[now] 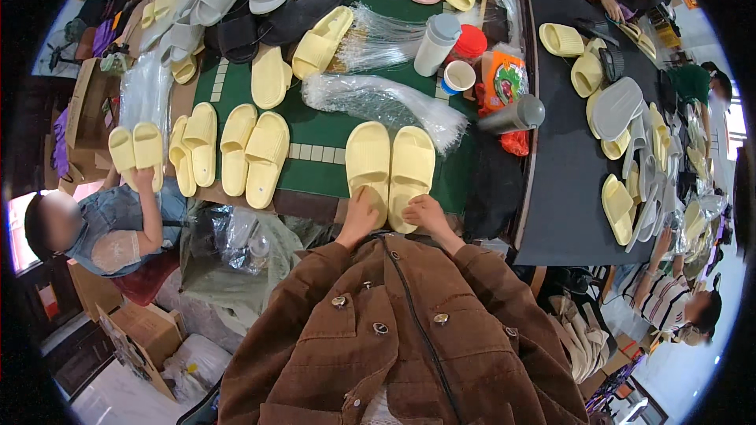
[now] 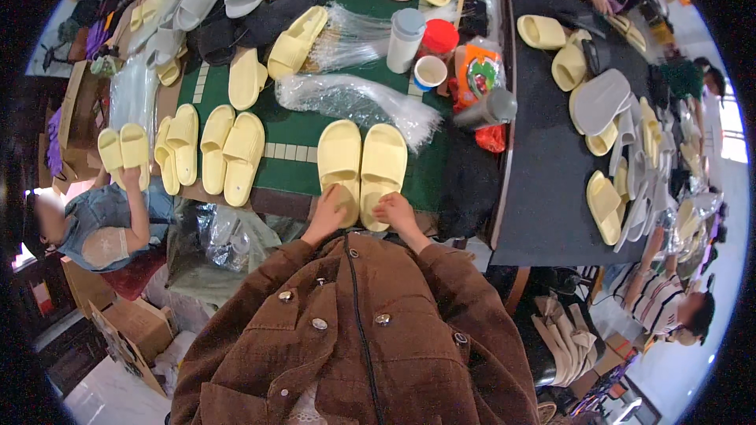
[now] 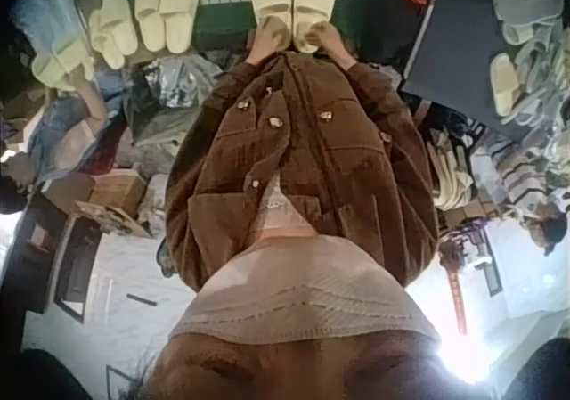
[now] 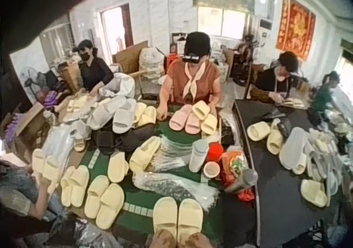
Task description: The person assembles slipper sandals by hand at a workbench. They pick up slipper soles and straps, align them, and press them together to form pairs. The person handles yellow, white, and black slipper components, placing finished pairs on the table while other workers perform similar tasks nearby.
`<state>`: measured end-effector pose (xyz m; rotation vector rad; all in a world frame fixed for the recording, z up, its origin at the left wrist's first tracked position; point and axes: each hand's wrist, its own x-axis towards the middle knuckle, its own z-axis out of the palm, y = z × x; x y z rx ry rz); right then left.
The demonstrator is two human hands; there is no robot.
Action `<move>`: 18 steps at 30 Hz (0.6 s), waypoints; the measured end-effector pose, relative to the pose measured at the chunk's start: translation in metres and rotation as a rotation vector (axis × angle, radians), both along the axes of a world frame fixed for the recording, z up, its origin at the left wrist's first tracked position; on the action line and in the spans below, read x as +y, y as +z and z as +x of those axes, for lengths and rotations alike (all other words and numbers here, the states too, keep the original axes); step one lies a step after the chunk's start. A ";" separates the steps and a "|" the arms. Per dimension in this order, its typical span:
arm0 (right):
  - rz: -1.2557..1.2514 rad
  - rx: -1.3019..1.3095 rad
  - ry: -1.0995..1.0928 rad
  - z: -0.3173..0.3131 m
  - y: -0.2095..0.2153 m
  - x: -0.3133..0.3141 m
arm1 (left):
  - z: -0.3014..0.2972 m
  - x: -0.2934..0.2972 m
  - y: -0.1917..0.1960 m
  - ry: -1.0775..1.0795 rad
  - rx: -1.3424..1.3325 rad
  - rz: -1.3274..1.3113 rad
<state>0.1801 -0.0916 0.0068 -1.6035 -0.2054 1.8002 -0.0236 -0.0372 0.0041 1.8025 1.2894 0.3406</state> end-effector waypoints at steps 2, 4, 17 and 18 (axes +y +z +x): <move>-0.093 0.049 -0.053 0.000 -0.005 -0.001 | 0.013 0.004 0.000 0.031 -0.046 0.064; -0.115 0.025 -0.114 -0.010 0.024 0.010 | 0.021 0.010 -0.001 0.001 0.000 0.094; 0.088 0.035 -0.391 -0.030 -0.025 0.036 | 0.048 0.022 -0.004 -0.151 0.373 0.286; 0.156 0.080 -0.380 -0.031 -0.021 0.036 | 0.051 0.024 0.000 -0.162 0.398 0.252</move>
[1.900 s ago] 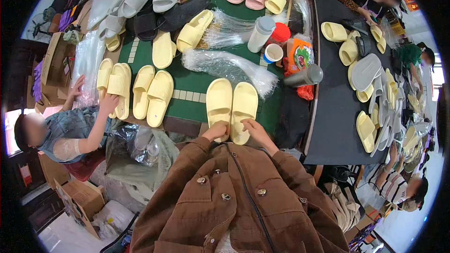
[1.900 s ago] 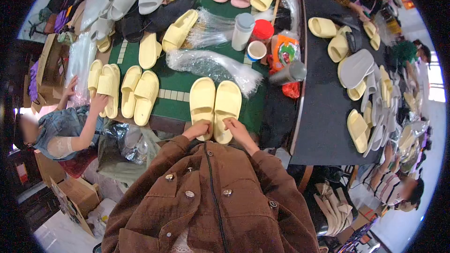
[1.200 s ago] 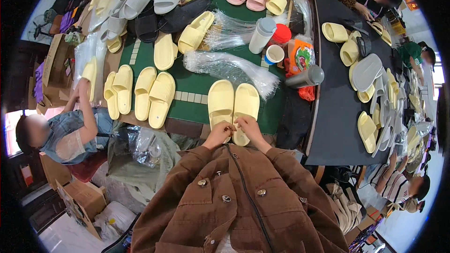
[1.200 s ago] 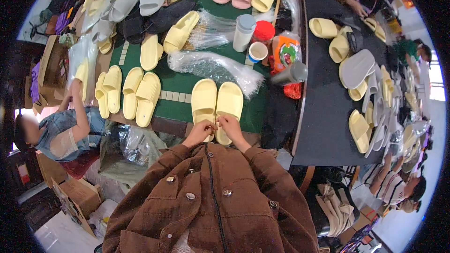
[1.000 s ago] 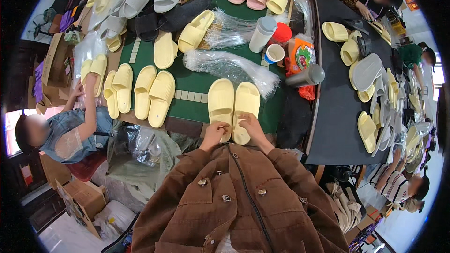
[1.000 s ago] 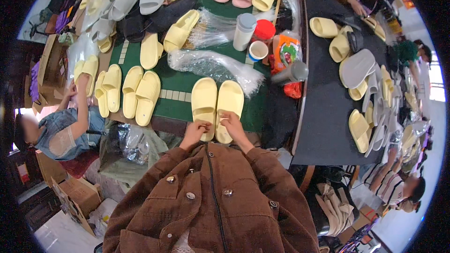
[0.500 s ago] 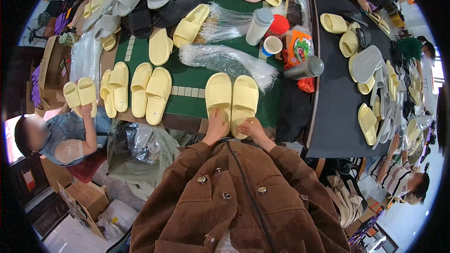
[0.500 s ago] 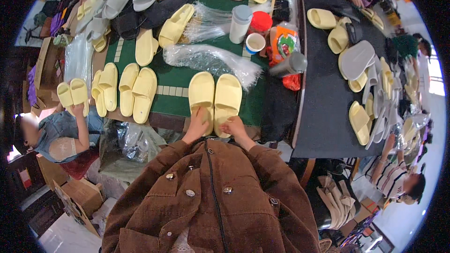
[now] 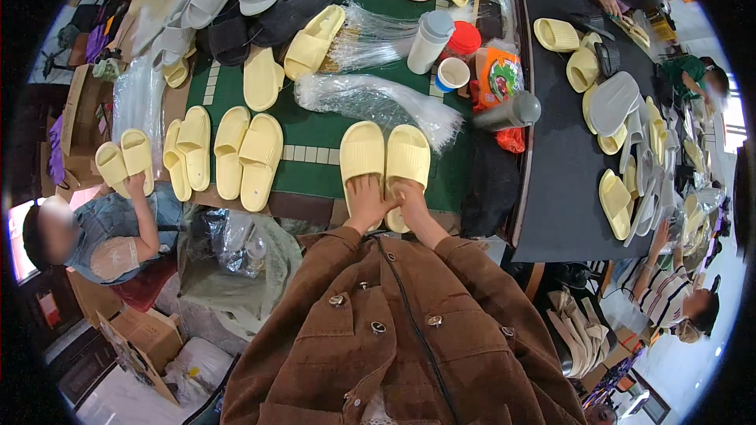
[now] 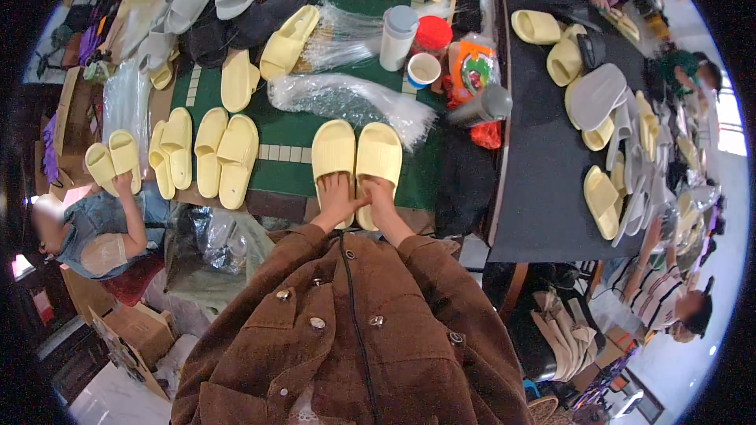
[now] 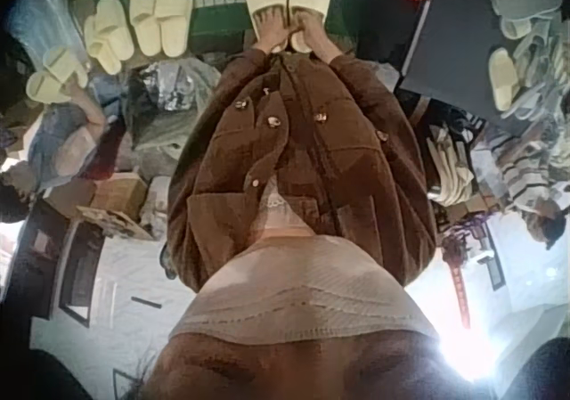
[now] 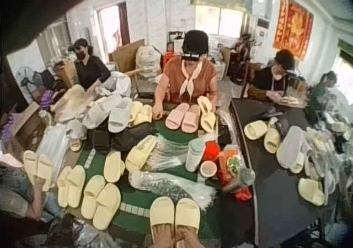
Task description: The person assembles slipper sandals by hand at a workbench. They pick up slipper soles and straps, align them, and press them together to form pairs. The person handles yellow, white, and black slipper components, placing finished pairs on the table while other workers perform similar tasks nearby.
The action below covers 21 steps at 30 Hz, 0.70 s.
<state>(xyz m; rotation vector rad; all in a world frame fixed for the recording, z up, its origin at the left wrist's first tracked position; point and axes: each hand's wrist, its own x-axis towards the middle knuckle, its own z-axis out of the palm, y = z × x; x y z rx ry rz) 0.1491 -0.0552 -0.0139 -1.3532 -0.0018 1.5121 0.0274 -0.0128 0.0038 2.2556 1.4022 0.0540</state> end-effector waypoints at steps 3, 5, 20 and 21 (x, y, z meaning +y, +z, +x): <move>0.061 0.065 0.033 0.001 0.012 0.003 | 0.004 0.005 0.002 0.001 0.047 0.045; 0.093 0.085 0.050 0.000 0.020 0.005 | 0.003 0.006 -0.010 0.054 0.031 -0.008; 0.145 -0.472 0.368 0.027 0.043 -0.026 | 0.024 0.033 -0.005 0.077 0.093 -0.283; 0.160 -0.620 0.437 0.038 0.046 -0.028 | 0.022 0.037 0.007 0.051 0.108 -0.365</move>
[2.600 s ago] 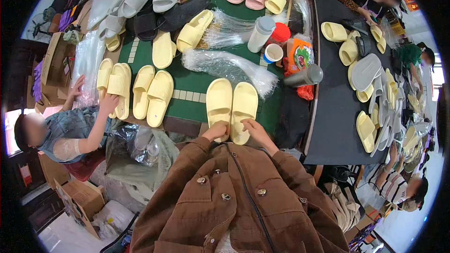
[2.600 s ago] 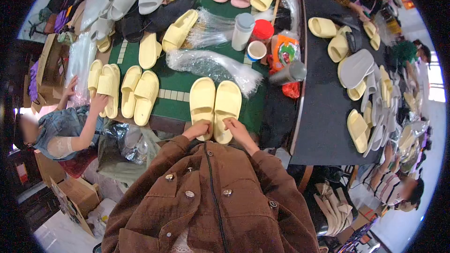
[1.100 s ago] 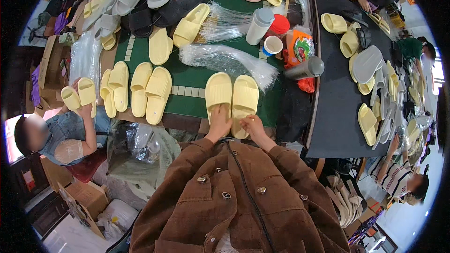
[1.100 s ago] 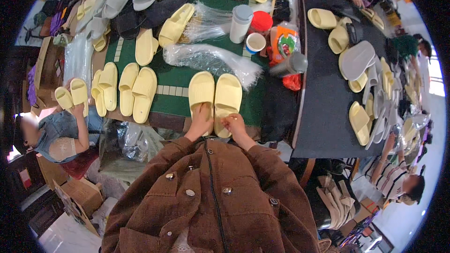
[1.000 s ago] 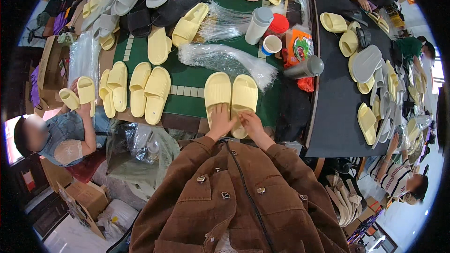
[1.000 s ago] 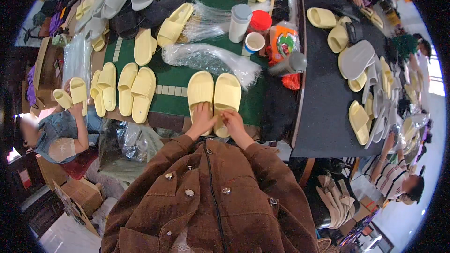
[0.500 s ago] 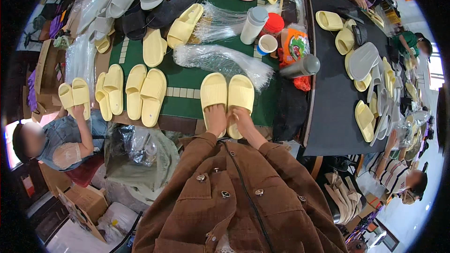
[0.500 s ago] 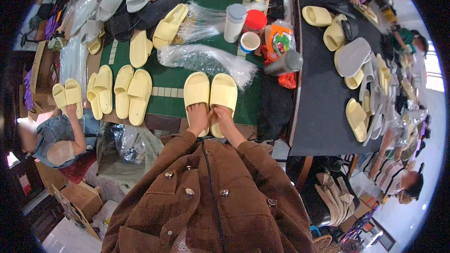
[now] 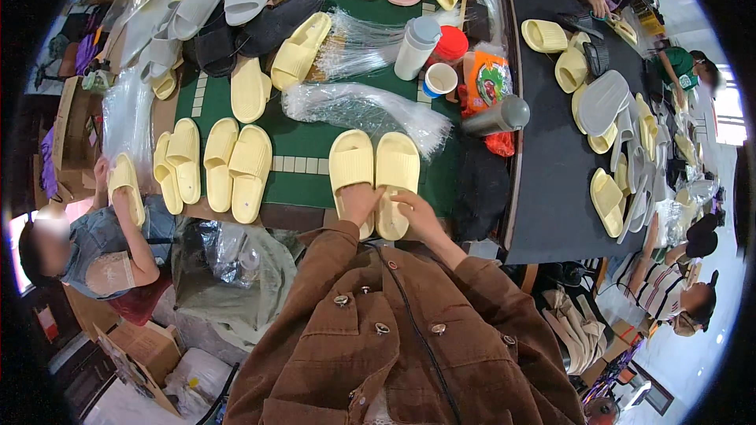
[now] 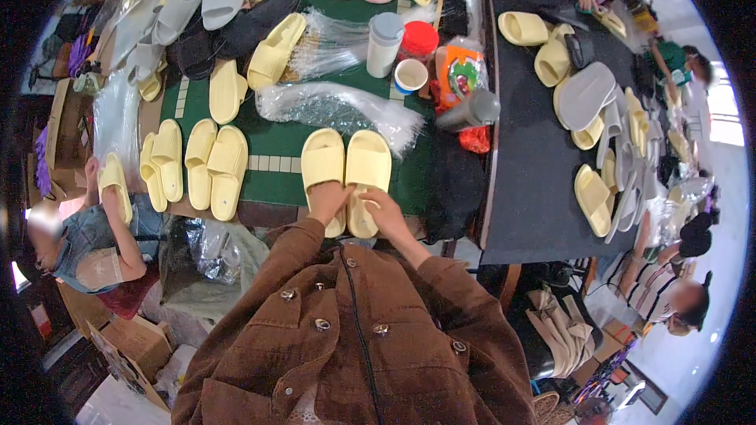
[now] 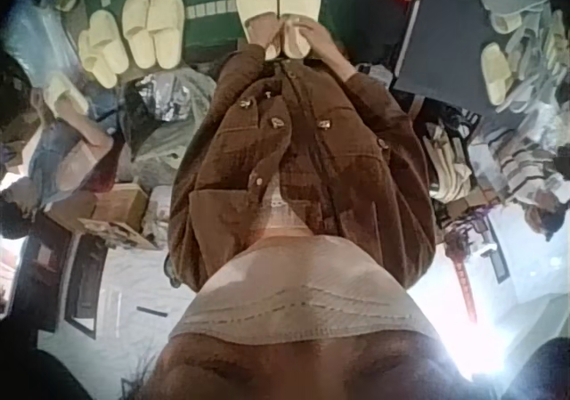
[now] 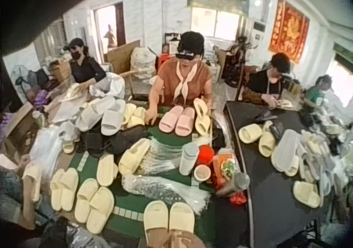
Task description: The person assembles slipper sandals by hand at a workbench. They pick up slipper soles and straps, align them, and press them together to form pairs. The person handles yellow, white, and black slipper components, placing finished pairs on the table while other workers perform similar tasks nearby.
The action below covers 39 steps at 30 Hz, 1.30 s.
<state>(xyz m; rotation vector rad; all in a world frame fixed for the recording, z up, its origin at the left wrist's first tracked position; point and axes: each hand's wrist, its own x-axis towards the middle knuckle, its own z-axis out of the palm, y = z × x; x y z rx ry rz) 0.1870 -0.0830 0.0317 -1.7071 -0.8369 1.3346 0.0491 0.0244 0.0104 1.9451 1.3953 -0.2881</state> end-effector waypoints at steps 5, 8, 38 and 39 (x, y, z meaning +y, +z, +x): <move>0.122 -0.360 0.016 0.032 0.031 0.050 | -0.012 0.001 -0.020 -0.065 -0.092 0.091; 0.230 -0.489 0.005 0.035 0.023 0.084 | -0.015 -0.003 -0.040 -0.105 -0.104 0.241; 0.093 -0.146 -0.037 0.009 -0.036 0.115 | -0.010 -0.033 -0.033 -0.160 -0.288 0.515; 0.098 -0.154 -0.063 0.008 -0.039 0.113 | -0.009 -0.029 -0.021 -0.161 -0.237 0.381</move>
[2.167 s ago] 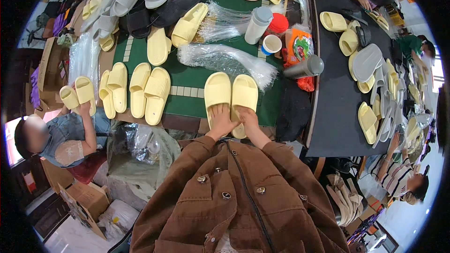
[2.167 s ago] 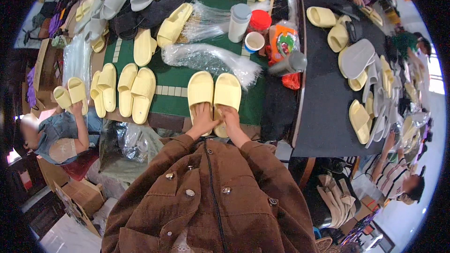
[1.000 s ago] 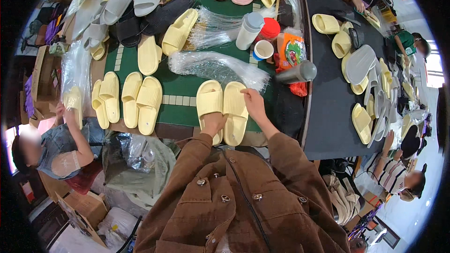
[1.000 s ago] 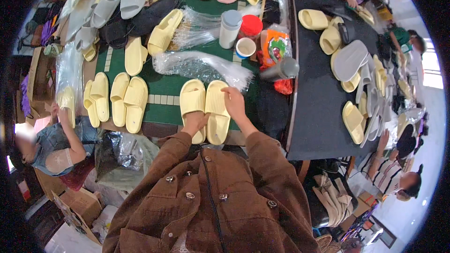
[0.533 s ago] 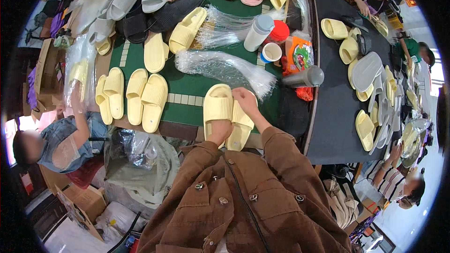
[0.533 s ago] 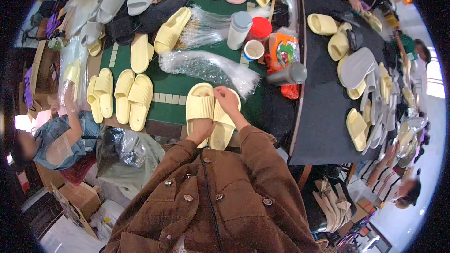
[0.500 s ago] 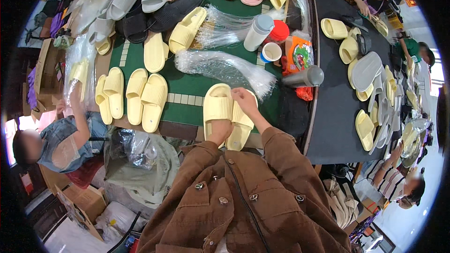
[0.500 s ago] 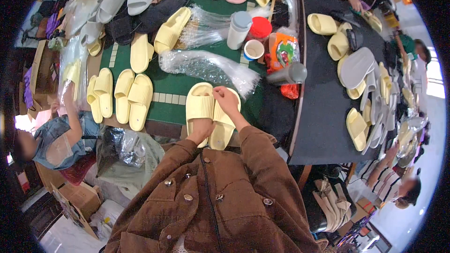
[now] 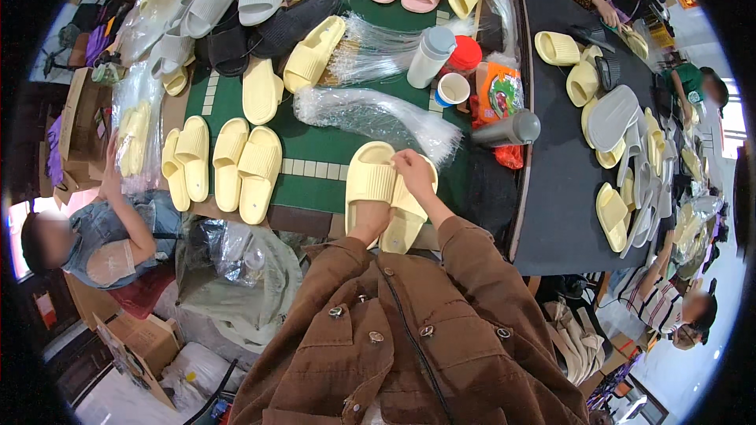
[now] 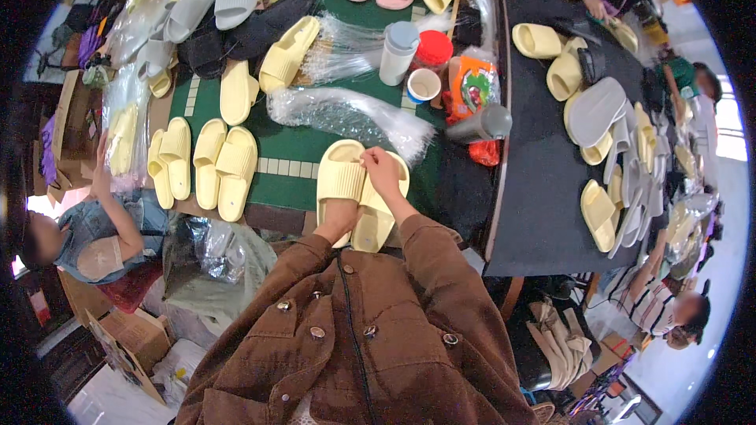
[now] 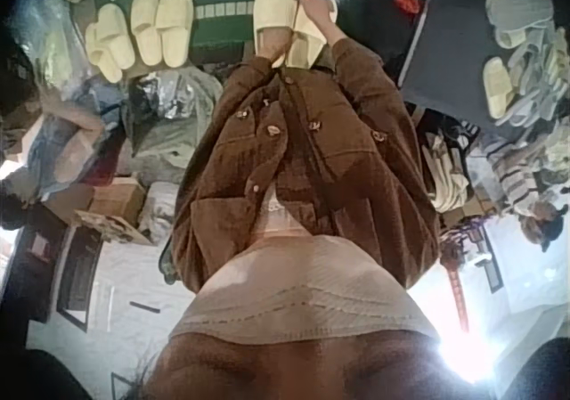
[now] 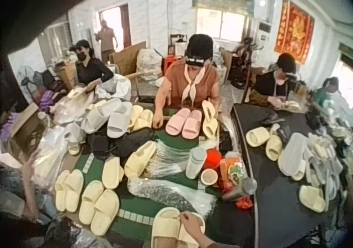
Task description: The person assembles slipper sandals by hand at a workbench. They pick up slipper soles and straps, align them, and press them together to form pairs. The person handles yellow, white, and black slipper components, placing finished pairs on the table while other workers perform similar tasks nearby.
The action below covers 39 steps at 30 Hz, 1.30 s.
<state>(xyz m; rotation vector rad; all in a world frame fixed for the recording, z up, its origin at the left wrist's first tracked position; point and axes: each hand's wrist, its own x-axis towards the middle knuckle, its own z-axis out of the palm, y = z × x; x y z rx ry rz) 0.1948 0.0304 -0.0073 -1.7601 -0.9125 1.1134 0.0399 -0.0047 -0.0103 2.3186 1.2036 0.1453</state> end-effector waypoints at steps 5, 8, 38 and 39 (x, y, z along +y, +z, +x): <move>0.047 -0.033 -0.088 -0.006 0.025 -0.007 | -0.018 0.006 0.040 -0.047 -0.098 0.037; 0.064 -0.039 -0.091 -0.003 0.035 -0.015 | -0.036 -0.006 0.058 0.087 -0.259 -0.115; -0.060 -0.124 -0.075 0.006 0.061 -0.030 | 0.024 0.070 0.048 0.091 -0.466 -0.191; -0.051 -0.168 -0.036 0.007 0.061 -0.030 | 0.025 0.070 0.047 0.045 -0.445 -0.147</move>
